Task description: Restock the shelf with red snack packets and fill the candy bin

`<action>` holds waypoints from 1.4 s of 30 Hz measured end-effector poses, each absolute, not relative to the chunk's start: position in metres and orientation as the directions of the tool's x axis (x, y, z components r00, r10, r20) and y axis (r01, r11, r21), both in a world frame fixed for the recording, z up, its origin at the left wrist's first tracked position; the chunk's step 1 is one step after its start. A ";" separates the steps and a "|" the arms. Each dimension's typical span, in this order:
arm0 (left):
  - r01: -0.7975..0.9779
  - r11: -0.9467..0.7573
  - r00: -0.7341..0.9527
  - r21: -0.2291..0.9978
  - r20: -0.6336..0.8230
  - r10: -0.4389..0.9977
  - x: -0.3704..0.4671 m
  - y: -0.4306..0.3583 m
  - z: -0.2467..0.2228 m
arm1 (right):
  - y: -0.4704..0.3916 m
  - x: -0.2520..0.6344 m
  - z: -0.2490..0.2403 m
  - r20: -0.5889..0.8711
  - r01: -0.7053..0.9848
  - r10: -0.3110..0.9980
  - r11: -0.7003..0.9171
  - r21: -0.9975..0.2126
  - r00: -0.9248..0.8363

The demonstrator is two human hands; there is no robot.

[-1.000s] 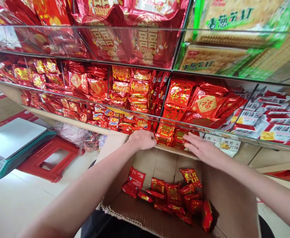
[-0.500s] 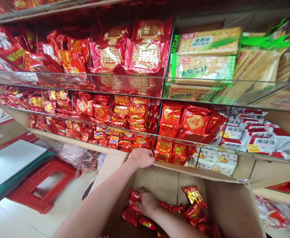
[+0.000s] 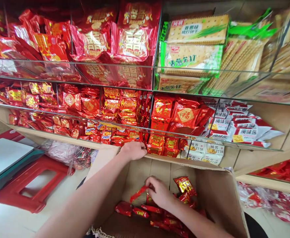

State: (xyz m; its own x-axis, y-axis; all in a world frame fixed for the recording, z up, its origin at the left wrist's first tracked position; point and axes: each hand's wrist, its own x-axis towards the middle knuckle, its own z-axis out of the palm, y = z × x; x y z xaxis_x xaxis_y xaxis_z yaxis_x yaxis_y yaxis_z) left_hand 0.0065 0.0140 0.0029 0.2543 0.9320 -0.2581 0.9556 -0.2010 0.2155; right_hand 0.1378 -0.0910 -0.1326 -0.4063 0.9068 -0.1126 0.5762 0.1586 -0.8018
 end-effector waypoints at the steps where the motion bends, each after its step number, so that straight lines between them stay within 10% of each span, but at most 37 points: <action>1: 0.955 -0.195 0.252 0.223 -0.266 0.931 0.007 0.014 0.002 | -0.096 0.146 -0.120 -0.068 0.517 0.913 0.166 -0.840 -0.403; 9: 0.919 -0.231 0.309 0.319 -0.220 0.925 0.006 0.015 0.006 | -0.130 0.181 -0.047 0.307 -0.088 0.927 0.295 -0.951 -0.217; 15: 0.369 -0.262 0.200 0.892 0.199 0.959 0.010 -0.026 0.021 | -0.125 0.179 -0.045 0.429 -0.099 0.900 0.422 -0.901 -0.072; 23: -0.134 0.300 0.404 0.944 -0.225 0.887 0.027 -0.100 0.005 | -0.131 0.177 -0.041 0.361 0.037 0.932 0.361 -0.932 0.011; 27: -0.326 0.323 0.110 0.889 -0.303 0.947 0.040 -0.101 -0.006 | -0.139 0.173 -0.048 0.322 0.215 0.936 0.288 -0.933 0.144; 32: -0.442 0.423 0.061 0.791 -0.444 0.894 0.063 -0.101 -0.002 | -0.143 0.184 -0.036 0.533 0.733 0.832 0.458 -0.503 -0.154; 42: -0.212 0.390 0.348 0.896 -0.304 0.887 0.077 -0.074 0.023 | -0.103 0.220 0.013 0.523 0.865 0.729 0.501 0.033 -0.442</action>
State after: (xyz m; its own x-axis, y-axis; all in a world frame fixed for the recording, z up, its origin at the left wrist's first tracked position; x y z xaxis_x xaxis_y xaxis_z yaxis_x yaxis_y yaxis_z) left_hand 0.0765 -0.0739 0.0231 0.3475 0.8870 -0.3039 -0.2118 0.3900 0.8961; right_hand 0.2202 -0.1033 0.0133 -0.4424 0.7287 0.5228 0.8647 0.5011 0.0333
